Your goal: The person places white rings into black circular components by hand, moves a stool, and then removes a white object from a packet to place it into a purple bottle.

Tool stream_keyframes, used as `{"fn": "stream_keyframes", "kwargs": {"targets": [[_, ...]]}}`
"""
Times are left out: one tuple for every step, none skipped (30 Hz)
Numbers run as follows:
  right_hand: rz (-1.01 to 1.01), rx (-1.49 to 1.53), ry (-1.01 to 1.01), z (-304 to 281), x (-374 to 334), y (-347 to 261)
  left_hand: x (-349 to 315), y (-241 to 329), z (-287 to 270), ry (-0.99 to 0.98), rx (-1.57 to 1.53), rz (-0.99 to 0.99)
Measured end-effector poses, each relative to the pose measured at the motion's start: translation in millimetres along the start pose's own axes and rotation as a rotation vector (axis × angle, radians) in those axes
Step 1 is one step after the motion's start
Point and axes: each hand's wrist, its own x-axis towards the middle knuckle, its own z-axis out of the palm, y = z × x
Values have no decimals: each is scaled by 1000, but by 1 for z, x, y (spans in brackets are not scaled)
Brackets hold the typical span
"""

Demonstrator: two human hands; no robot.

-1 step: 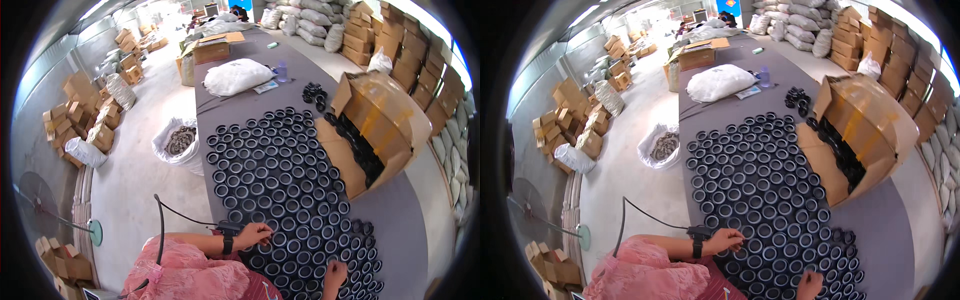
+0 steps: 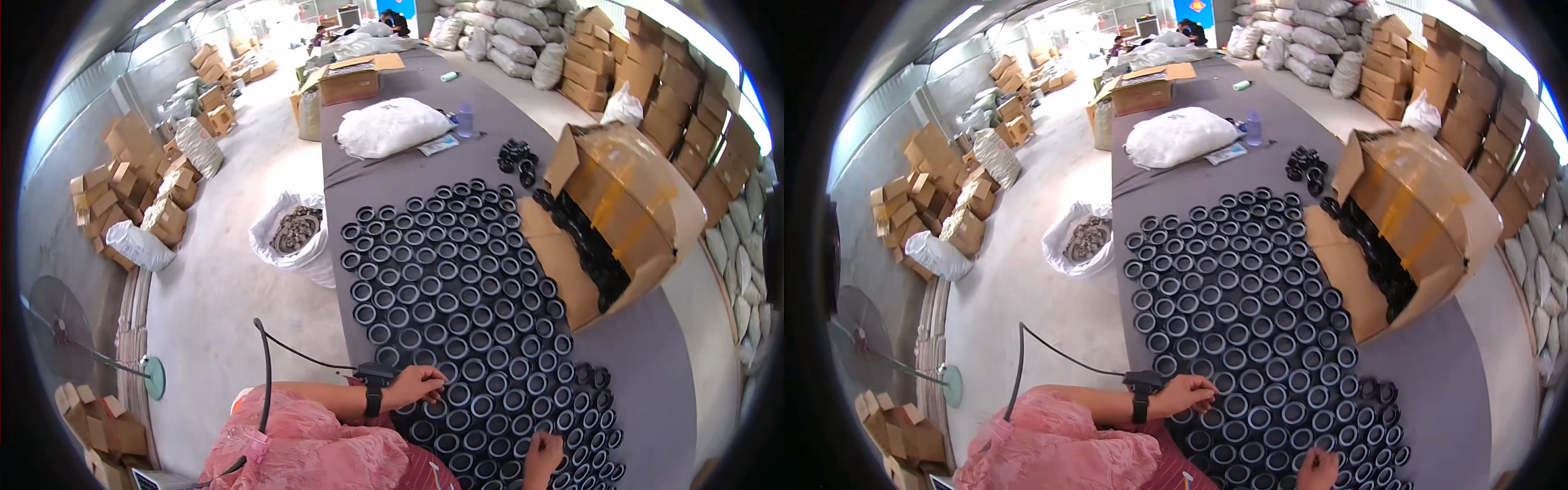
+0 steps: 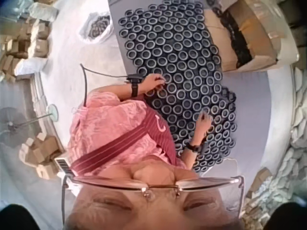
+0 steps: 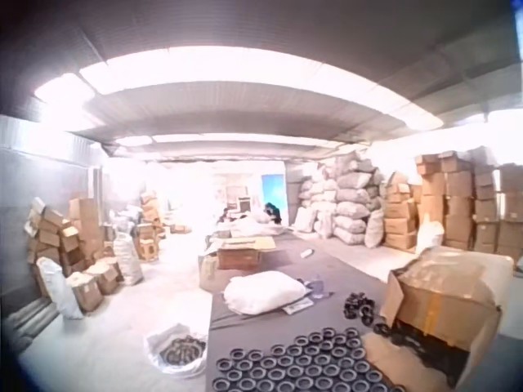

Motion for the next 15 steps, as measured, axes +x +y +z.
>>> {"fn": "stream_keyframes", "kwargs": {"targets": [[54, -43, -32, -3, -7, -19, 3, 4, -9, 3, -5, 36], [42, -45, -28, -9, -11, -37, 7, 11, -24, 5, -12, 47], [41, -71, -89, -16, -15, -54, 13, 18, -42, 69, -8, 99], [45, -99, -148, -22, -17, -69, 21, 27, -60, 128, -3, 148], [35, -102, -131, -24, -17, -84, 27, 42, -80, 165, -27, 191], [25, -105, -120, -23, -15, -99, 34, 56, -104, 238, -38, 205], [-33, -142, -120, -20, -13, -106, 45, 69, -132, 270, -33, 265], [-23, -172, -139, -19, -11, -116, 61, 78, -163, 303, -81, 347], [24, -202, -139, -17, -10, -129, 76, 95, -193, 355, -88, 385], [69, -230, -140, -16, -7, -144, 92, 110, -224, 435, -56, 411], [135, -284, -125, -14, -2, -164, 108, 126, -258, 440, -89, 455], [236, -340, -192, -13, 4, -178, 123, 144, -286, 519, -98, 478], [295, -374, -146, -8, 4, -186, 144, 155, -323, 565, -92, 554], [358, -413, -93, -1, -1, -190, 163, 173, -349, 642, -45, 559], [361, -426, -91, 7, -8, -191, 182, 190, -378, 660, -16, 605]]}}
